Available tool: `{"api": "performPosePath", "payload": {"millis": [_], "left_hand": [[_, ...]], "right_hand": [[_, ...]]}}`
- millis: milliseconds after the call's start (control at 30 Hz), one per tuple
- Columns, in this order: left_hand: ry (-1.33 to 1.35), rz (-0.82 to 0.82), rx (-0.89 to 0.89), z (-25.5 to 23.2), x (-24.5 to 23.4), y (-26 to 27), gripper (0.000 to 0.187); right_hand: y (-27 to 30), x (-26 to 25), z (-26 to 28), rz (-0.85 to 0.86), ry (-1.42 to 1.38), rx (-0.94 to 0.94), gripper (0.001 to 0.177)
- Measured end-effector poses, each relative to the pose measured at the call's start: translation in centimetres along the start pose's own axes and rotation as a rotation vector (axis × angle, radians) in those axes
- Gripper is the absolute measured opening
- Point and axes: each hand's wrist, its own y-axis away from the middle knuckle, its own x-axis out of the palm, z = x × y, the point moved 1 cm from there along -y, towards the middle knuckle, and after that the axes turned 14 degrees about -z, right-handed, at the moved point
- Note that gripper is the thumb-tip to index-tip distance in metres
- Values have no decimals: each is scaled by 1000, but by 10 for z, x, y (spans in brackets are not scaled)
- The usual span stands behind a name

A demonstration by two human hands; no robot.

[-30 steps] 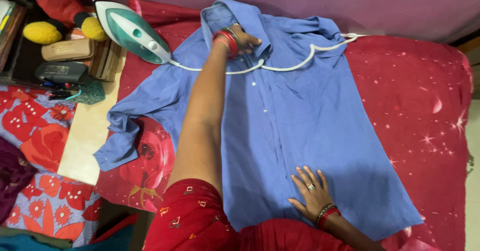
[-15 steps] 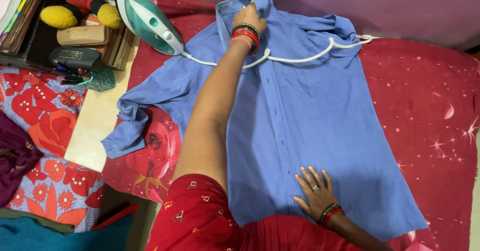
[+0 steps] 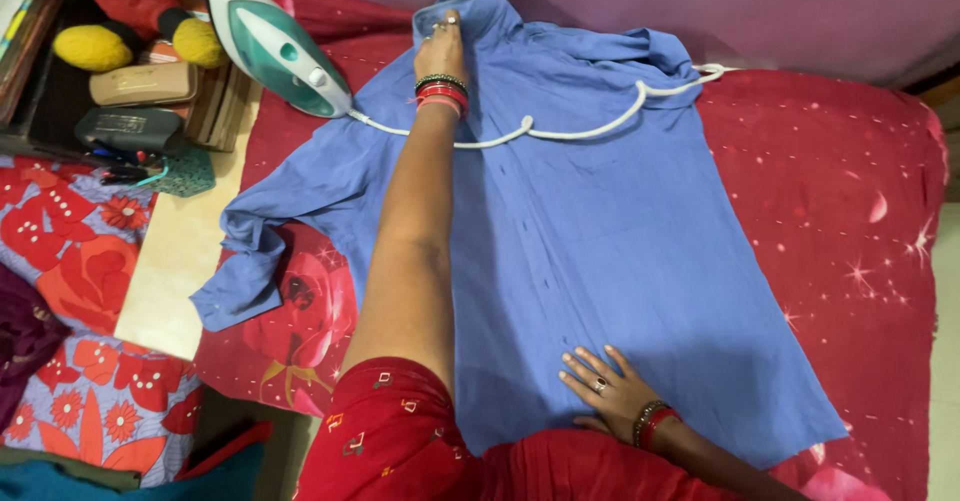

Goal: The person irons a blue shirt and a purple garment on a bed. They smooth the fabric with their hands, use an iron to press the shirt and garment, and reposition the items as needed.

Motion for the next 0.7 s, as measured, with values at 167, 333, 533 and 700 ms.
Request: {"api": "performPosePath", "payload": {"millis": [167, 333, 533, 700], "left_hand": [[90, 74, -158, -62, -72, 7, 101], [283, -180, 155, -127, -127, 134, 82], [934, 73, -890, -102, -138, 319, 50], [1076, 415, -987, -85, -75, 324, 51]], "right_hand": [[1, -16, 5, -91, -90, -76, 76], [23, -10, -11, -305, -86, 0, 61], [144, 0, -90, -855, 137, 829, 71], [235, 10, -110, -865, 239, 1125, 84]]}}
